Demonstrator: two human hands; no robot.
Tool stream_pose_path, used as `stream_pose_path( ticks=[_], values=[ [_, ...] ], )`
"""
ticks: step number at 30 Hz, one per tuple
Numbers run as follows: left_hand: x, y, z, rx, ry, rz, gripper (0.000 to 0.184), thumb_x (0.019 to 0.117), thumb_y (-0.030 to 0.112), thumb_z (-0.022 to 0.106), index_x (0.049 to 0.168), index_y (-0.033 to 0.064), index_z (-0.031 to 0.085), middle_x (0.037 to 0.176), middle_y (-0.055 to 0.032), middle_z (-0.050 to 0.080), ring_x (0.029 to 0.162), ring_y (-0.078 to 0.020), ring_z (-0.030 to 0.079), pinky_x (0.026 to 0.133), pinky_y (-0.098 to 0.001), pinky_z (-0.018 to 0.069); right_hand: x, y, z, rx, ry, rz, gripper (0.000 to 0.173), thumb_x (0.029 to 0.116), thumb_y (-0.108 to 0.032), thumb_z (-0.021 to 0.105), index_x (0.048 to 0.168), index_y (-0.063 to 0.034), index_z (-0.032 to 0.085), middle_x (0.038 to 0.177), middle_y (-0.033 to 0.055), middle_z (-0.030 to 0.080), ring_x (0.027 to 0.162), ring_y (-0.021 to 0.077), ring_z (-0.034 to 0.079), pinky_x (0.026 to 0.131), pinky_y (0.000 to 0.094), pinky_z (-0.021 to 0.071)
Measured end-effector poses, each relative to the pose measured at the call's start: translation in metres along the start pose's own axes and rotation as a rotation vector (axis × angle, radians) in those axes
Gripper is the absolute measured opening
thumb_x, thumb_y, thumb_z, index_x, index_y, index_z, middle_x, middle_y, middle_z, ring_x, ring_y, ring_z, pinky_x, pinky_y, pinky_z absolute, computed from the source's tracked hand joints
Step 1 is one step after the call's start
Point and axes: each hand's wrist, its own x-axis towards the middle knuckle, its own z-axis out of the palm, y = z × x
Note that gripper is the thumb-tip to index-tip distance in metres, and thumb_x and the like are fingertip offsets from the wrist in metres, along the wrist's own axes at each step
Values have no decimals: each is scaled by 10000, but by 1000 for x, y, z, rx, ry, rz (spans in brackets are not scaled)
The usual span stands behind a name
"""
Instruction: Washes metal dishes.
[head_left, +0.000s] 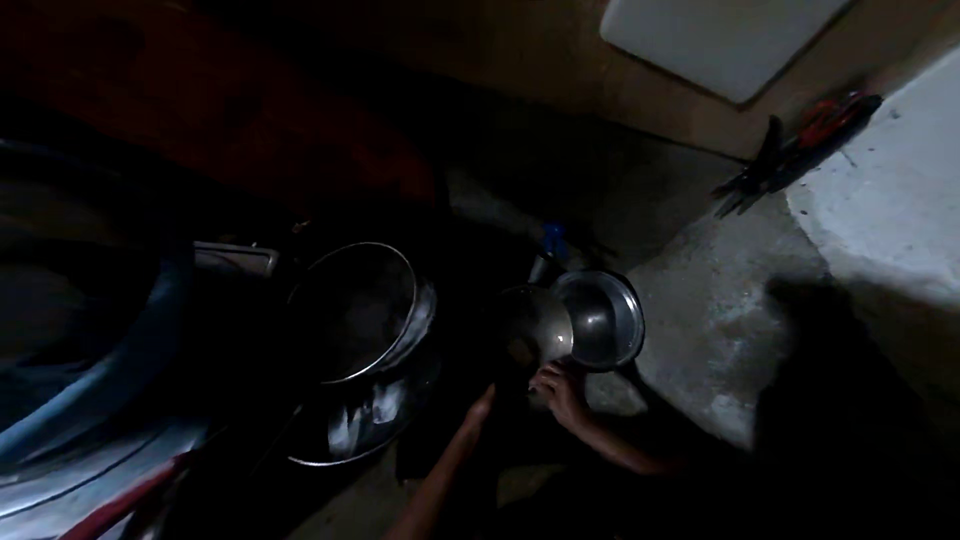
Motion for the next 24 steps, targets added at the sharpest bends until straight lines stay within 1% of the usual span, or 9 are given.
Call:
stream_pose_path(
  ticks=[3,5,8,10,15,17,20,22,24],
  values=[
    [0,-4,-1,28,-4,-8,394,1117,172,373,1387,-87,497,1313,-250,579,1119,-253,580,989,-385,471,4,8,-12,-35,-55,-56,180,978,-56,601,1015,5,766,1118,183,712,1150,331,642,1062,468,483],
    [1,-4,1,58,-29,18,387,1114,155,374,1395,-83,493,1323,-249,576,1126,-254,581,989,-384,473,25,25,-58,-248,-184,-125,230,989,5,551,1112,19,746,1231,215,682,1270,388,578,1139,499,414],
    [4,-1,3,90,-52,58,377,1108,134,380,1390,-90,493,1336,-251,570,1154,-253,574,1005,-376,467,52,42,-99,-519,-221,-257,259,974,51,537,1151,-2,718,1261,183,672,1288,390,567,1099,535,441],
    [2,1,2,58,-47,44,407,1117,157,355,1428,-85,459,1404,-260,528,1236,-273,541,1059,-396,432,41,46,-84,-487,-117,-287,242,939,69,572,1085,-22,742,1208,165,694,1248,375,598,1073,511,478],
    [0,3,1,67,-11,-39,424,1123,167,346,1429,-102,462,1443,-289,500,1323,-328,501,1120,-433,384,-8,11,-4,29,-12,-61,175,981,-60,602,1002,-20,771,1074,139,723,1121,283,650,1053,421,493],
    [2,-2,-1,53,6,-48,405,1119,153,359,1407,-103,480,1411,-284,524,1279,-316,526,1092,-424,408,-5,14,-10,28,-50,-104,171,973,-43,606,991,-10,773,1077,148,725,1117,293,655,1052,433,492],
    [-1,0,2,67,-30,-13,403,1118,147,353,1416,-99,468,1389,-273,535,1220,-284,550,1050,-394,436,25,28,-74,-247,-237,-184,222,993,13,542,1084,45,743,1209,217,687,1245,396,588,1120,509,421],
    [2,3,4,76,-39,19,379,1111,138,382,1385,-98,494,1318,-251,576,1128,-246,574,990,-368,468,47,37,-107,-430,-281,-240,234,995,27,521,1110,23,726,1237,189,679,1268,386,577,1106,523,434],
    [10,-3,2,31,-49,25,369,1108,156,394,1377,-74,500,1270,-213,592,1055,-204,581,930,-343,490,47,36,-103,-469,-225,-253,221,991,22,533,1091,1,729,1204,168,688,1244,367,593,1091,504,456]
  ],
)
